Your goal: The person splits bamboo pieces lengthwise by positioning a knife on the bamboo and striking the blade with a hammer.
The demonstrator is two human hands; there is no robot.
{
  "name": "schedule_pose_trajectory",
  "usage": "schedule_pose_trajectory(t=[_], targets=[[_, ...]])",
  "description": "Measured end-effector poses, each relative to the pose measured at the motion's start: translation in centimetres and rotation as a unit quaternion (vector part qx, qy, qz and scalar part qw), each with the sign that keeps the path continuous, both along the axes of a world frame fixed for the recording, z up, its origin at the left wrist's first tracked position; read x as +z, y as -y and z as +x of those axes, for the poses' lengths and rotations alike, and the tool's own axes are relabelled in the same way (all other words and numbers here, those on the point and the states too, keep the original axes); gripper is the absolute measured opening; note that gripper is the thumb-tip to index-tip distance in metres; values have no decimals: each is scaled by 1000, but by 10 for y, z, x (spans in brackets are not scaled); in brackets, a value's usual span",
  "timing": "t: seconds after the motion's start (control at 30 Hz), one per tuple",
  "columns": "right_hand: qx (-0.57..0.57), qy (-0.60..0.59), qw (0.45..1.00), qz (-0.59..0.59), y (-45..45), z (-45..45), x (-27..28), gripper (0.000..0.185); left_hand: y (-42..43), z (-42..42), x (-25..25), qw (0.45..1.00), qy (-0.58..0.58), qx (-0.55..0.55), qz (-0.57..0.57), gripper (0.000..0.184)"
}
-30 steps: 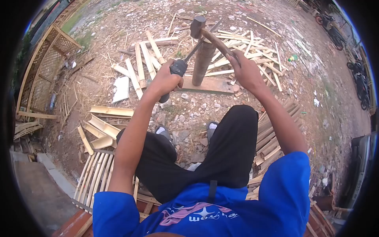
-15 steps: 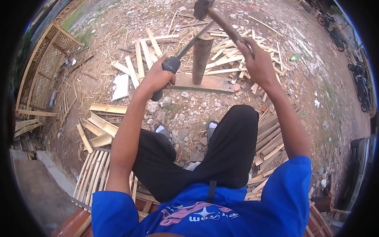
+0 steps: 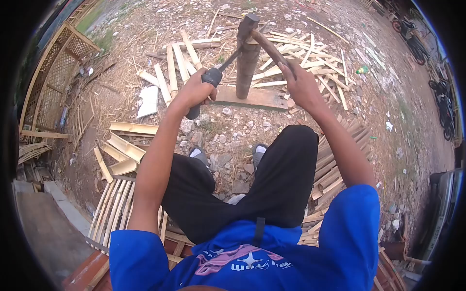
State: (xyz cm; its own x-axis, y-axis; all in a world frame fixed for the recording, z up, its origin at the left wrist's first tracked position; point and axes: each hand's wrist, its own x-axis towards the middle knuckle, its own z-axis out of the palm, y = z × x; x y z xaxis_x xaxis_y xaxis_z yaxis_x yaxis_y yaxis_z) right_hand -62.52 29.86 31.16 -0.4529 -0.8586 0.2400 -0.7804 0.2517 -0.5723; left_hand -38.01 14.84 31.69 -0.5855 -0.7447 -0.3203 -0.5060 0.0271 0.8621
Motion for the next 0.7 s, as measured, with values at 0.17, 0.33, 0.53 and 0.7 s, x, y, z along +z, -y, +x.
schedule_pose_trajectory(t=[0.17, 0.33, 0.53, 0.7], targets=[[-24, 87, 995, -42, 1, -9, -18, 52, 1, 2, -8, 1000, 4, -14, -3, 61], [-81, 446, 885, -102, 7, 6, -7, 56, -10, 2, -13, 996, -61, 19, 60, 70], [-126, 436, 891, 20, -3, -56, -87, 45, -13, -6, -24, 979, -162, 77, 93, 74], [-179, 425, 884, 79, -7, -54, -130, 49, 16, -2, -19, 989, -120, 59, 68, 74]])
